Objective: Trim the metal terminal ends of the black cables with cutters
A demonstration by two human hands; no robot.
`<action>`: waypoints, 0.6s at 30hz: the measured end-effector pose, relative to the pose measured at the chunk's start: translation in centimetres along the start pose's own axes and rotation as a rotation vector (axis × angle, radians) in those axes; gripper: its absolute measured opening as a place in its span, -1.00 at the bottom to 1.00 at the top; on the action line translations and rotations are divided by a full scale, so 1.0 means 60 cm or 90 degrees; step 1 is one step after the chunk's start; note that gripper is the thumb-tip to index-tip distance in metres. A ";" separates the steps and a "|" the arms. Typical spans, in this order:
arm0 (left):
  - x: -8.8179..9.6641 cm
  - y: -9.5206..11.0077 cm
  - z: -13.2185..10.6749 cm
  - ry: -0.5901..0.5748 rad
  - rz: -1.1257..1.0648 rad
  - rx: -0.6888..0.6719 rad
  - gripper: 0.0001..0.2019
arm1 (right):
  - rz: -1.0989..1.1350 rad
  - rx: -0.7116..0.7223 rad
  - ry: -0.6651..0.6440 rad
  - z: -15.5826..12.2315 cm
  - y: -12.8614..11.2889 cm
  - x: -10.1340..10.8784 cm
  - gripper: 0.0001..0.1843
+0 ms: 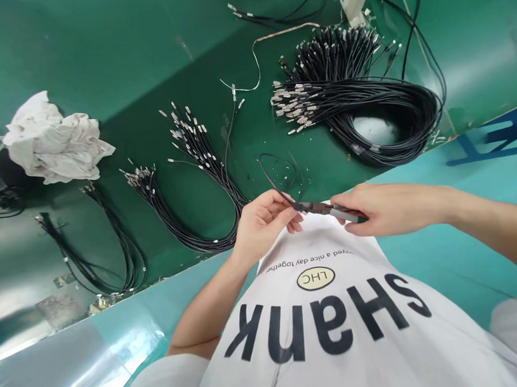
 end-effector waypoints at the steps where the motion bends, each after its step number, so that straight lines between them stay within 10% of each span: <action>1: 0.008 0.010 -0.004 0.055 0.108 -0.067 -0.91 | -0.010 0.000 0.004 -0.003 0.001 0.001 -0.91; 4: 0.022 0.044 -0.014 0.161 0.431 -0.307 -0.87 | -0.057 -0.007 0.018 -0.012 0.004 0.003 -0.91; 7: 0.020 0.057 -0.007 0.060 0.591 -0.402 -0.75 | -0.105 -0.011 0.033 -0.021 0.001 0.004 -0.92; 18: 0.018 0.032 -0.007 -0.064 0.505 -0.446 -0.83 | -0.279 0.002 0.089 -0.042 -0.026 -0.001 -0.87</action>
Point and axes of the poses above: each hand's wrist, its own z-axis towards the middle knuckle, its own x-axis out of the back of the hand, y = z × x, the point moved 3 cm from there along z, towards the middle knuckle, and after that the axes turned 7 degrees about x, right-handed, at the moved point
